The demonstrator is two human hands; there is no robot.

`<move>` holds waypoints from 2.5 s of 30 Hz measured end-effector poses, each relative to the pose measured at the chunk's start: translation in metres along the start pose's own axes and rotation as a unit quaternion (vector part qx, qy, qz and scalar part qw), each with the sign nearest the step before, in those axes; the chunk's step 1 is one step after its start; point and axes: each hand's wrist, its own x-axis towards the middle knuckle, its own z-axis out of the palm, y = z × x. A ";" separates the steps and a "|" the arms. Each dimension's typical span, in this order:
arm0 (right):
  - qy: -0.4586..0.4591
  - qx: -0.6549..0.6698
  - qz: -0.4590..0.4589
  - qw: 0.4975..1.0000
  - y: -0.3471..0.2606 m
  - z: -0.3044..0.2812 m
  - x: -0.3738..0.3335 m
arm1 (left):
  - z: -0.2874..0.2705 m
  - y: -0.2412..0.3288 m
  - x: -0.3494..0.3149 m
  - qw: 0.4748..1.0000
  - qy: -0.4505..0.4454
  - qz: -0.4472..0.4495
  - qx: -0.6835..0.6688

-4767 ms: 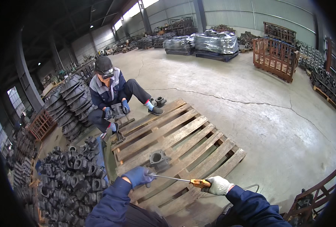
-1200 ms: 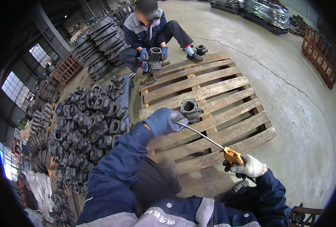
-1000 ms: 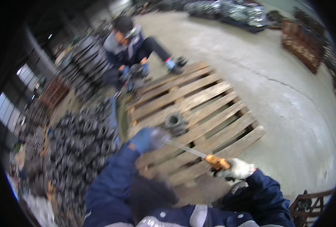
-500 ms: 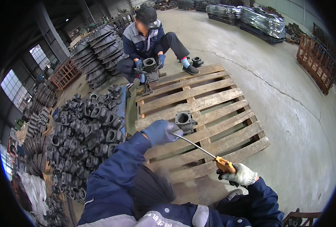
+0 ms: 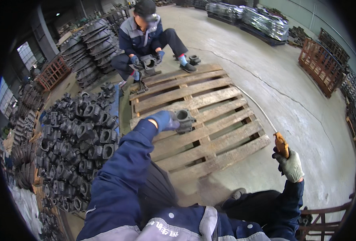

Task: The person sits on a wooden pallet and uses a handheld air nozzle to blow air into and around dark metal castings. They rotate each casting to access different surfaces, then place cleaned pieces into a nearby metal rack.

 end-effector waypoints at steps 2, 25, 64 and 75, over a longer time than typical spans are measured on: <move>-0.018 -0.016 -0.007 1.000 -0.002 -0.007 -0.022 | 0.003 -0.004 0.000 0.994 -0.035 0.006 -0.106; -0.249 0.661 0.166 0.688 0.051 0.110 0.017 | 0.005 -0.024 -0.014 0.968 -0.154 -0.027 -0.195; -0.236 0.606 0.139 0.746 0.064 0.098 -0.006 | 0.053 0.007 0.028 0.974 -0.226 0.022 -0.003; -0.215 0.559 0.204 0.774 0.046 0.111 0.011 | 0.087 -0.024 0.125 0.998 -0.044 0.007 0.041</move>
